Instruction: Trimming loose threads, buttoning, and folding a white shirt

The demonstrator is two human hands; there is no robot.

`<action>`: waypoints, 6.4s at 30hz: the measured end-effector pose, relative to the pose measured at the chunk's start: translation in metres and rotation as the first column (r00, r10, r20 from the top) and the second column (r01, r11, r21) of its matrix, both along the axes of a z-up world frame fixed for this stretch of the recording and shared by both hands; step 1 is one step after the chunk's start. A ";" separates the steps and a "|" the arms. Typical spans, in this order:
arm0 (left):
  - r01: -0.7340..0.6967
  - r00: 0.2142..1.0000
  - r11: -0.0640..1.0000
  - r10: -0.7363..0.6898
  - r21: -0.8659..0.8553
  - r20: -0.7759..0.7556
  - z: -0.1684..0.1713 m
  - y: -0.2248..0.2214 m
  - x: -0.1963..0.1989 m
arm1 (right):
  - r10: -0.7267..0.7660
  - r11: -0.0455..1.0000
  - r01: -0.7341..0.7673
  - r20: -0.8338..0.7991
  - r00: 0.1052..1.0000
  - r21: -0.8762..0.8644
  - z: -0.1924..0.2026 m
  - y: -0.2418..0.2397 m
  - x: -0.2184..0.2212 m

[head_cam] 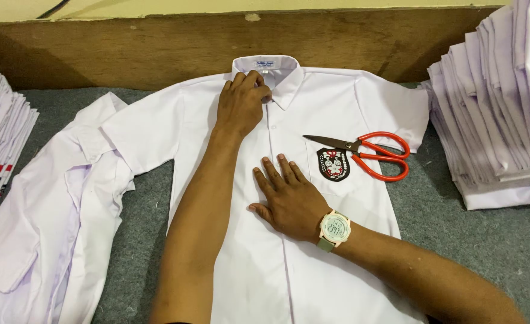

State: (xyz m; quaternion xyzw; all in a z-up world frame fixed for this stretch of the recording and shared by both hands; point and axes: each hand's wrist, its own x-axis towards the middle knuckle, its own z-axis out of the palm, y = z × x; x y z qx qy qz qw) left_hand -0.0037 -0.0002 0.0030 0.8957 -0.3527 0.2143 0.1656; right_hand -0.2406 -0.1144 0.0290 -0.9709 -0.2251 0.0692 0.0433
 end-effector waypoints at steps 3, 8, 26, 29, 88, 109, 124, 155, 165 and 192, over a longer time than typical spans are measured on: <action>-0.026 0.996 0.999 0.022 -0.040 -0.087 0.012 -0.001 -0.008 | 0.011 1.000 -0.013 0.125 0.992 0.020 -0.008 -0.002 0.000; -0.130 0.900 0.991 0.104 -0.033 -0.424 0.052 0.002 -0.029 | 0.089 0.995 -0.097 0.342 0.935 0.006 -0.020 0.001 0.000; -0.173 0.854 0.977 0.086 -0.123 -0.513 0.049 0.020 -0.019 | 0.107 0.992 -0.121 0.261 0.959 0.040 -0.014 -0.002 0.002; -0.158 0.832 0.986 0.107 -0.048 -0.544 0.068 0.018 -0.037 | 0.105 0.992 -0.118 0.241 0.965 0.039 -0.011 -0.002 0.002; 0.263 0.735 0.961 -0.259 -0.088 -0.627 0.061 0.055 -0.230 | 0.168 0.851 -0.277 0.267 0.949 0.447 0.004 -0.077 -0.027; -0.101 0.510 0.991 -0.023 -0.087 -0.860 0.067 0.029 -0.224 | 0.139 0.859 -0.262 0.292 0.946 0.440 -0.010 -0.078 -0.023; 0.019 0.538 0.992 -0.116 -0.125 -0.835 0.062 0.039 -0.230 | 0.140 0.864 -0.226 0.215 0.966 0.450 -0.005 -0.077 -0.024; 0.054 0.558 0.990 -0.137 -0.129 -0.818 0.056 0.043 -0.228 | 0.113 0.860 -0.184 0.175 0.978 0.476 -0.007 -0.078 -0.025; 0.235 0.773 0.972 -0.202 -0.025 -0.601 0.046 0.051 -0.234 | 0.360 0.924 -0.375 0.505 0.785 -0.076 -0.010 -0.072 -0.041; 0.202 0.884 0.979 -0.197 -0.035 -0.425 0.038 0.048 -0.237 | 0.257 0.884 -0.406 0.487 0.835 0.231 -0.012 -0.077 -0.033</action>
